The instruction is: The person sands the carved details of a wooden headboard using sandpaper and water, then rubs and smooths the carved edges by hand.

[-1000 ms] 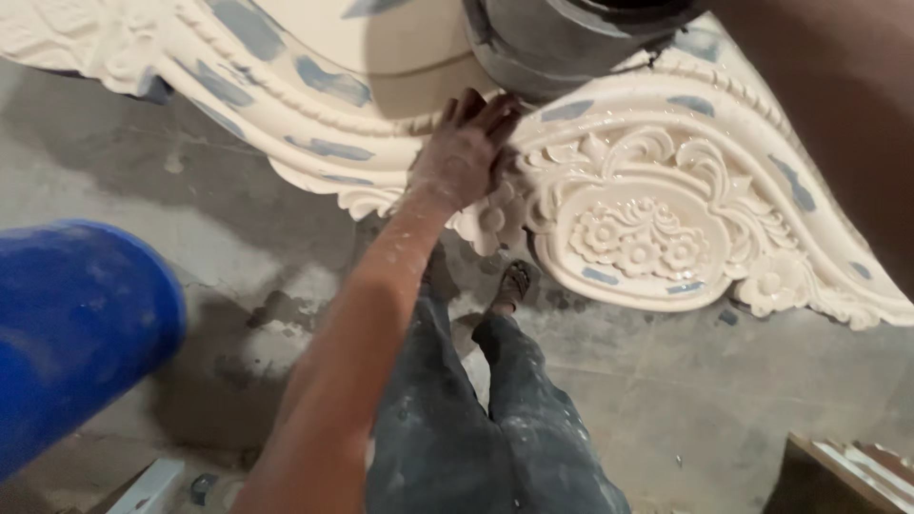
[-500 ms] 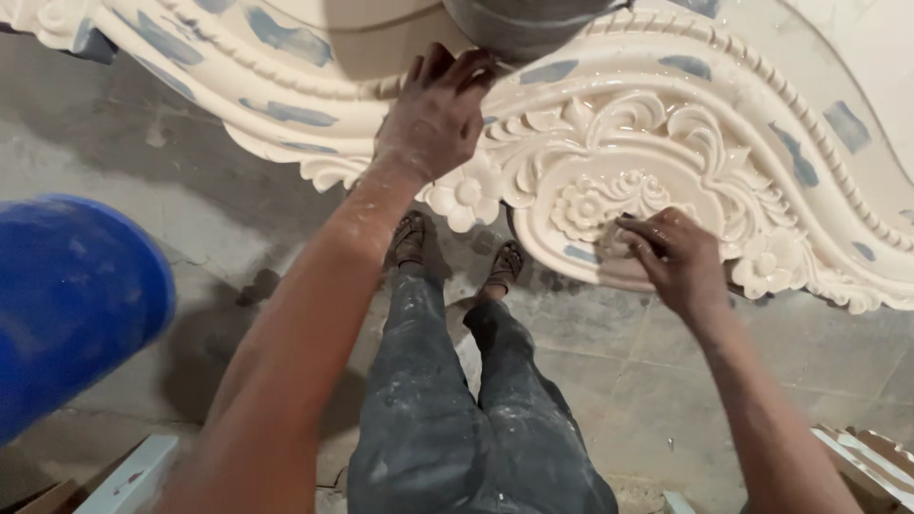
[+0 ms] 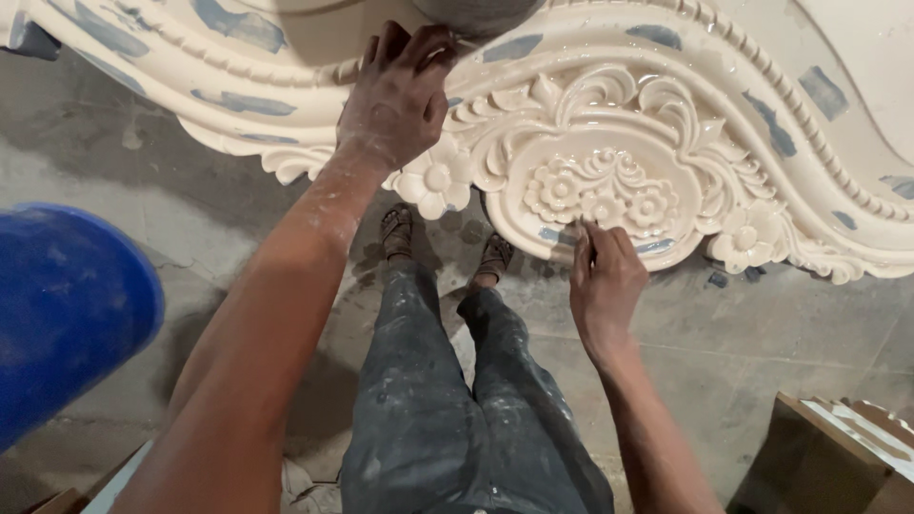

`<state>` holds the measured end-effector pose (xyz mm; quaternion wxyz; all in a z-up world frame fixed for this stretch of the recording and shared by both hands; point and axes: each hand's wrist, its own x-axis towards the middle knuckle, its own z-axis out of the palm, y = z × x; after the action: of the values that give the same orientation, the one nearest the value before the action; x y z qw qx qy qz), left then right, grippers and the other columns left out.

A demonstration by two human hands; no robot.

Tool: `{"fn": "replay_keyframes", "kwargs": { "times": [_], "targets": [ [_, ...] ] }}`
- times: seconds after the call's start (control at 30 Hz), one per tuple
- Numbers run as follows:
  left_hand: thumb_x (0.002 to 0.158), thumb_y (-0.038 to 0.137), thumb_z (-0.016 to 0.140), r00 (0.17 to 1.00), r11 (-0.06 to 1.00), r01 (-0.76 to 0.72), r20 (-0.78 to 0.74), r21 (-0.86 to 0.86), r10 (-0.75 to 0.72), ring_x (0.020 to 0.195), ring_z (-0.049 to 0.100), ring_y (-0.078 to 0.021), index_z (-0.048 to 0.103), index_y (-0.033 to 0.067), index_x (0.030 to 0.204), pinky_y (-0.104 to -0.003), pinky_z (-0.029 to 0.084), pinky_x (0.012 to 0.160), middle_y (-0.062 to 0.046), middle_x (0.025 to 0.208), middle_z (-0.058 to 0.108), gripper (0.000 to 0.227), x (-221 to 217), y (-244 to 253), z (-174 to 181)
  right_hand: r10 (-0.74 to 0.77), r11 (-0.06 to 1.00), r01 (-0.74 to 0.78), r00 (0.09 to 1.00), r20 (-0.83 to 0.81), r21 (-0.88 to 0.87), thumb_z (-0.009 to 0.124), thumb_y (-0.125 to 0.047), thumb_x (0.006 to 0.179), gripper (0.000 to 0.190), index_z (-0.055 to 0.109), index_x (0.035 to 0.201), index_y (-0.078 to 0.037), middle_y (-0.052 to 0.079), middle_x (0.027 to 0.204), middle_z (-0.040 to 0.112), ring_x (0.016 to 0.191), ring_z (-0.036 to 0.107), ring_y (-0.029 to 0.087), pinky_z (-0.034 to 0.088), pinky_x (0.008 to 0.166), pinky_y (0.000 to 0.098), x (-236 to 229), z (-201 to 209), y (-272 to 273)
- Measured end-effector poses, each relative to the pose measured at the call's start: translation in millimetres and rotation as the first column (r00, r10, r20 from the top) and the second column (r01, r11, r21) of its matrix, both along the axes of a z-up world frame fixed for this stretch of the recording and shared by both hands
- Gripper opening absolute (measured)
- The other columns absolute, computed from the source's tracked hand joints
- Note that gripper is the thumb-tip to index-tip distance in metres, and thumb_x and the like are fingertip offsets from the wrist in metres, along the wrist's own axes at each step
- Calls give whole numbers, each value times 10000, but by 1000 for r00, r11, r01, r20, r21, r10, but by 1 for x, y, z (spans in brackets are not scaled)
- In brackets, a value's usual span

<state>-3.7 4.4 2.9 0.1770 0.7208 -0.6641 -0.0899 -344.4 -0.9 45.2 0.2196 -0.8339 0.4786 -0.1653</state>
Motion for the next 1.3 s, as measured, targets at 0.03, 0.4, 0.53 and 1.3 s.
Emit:
{"fn": "replay_keyframes", "kwargs": {
  "times": [0.03,0.4,0.53,1.3],
  "targets": [
    [973,123,562,1000,999,-5,-19,34,5,1248,482,-401,671,32,1191,-537,425,1103,-109,1431,521,260,-2,3,-1,2,1000,-2,1000,0,8,682,-58,995,157,745,1120,15,157,830,626,677,600,272,471,631,393,5,2,-2],
    [983,165,583,999,999,-21,33,-47,22,1315,449,-429,691,73,1205,-569,376,1156,-117,1424,515,264,-4,11,-13,10,996,-17,997,-77,-90,635,-27,1027,429,657,1453,16,160,934,607,866,579,304,488,759,437,3,-13,2],
    [979,129,548,997,998,-28,-63,50,32,1317,468,-418,673,49,1194,-569,384,1175,-117,1442,515,262,0,3,-6,239,961,-247,968,-76,-124,645,-31,1000,399,652,1399,-26,126,1074,665,978,607,255,522,850,399,-18,15,-20],
    [986,177,596,997,996,-42,54,-78,47,1286,464,-427,683,76,1139,-560,374,1142,-136,1397,510,204,-3,4,-10,-19,975,14,1000,23,224,610,-90,1053,196,699,1174,37,209,872,637,753,605,355,471,692,445,9,15,-12]
  ]
}}
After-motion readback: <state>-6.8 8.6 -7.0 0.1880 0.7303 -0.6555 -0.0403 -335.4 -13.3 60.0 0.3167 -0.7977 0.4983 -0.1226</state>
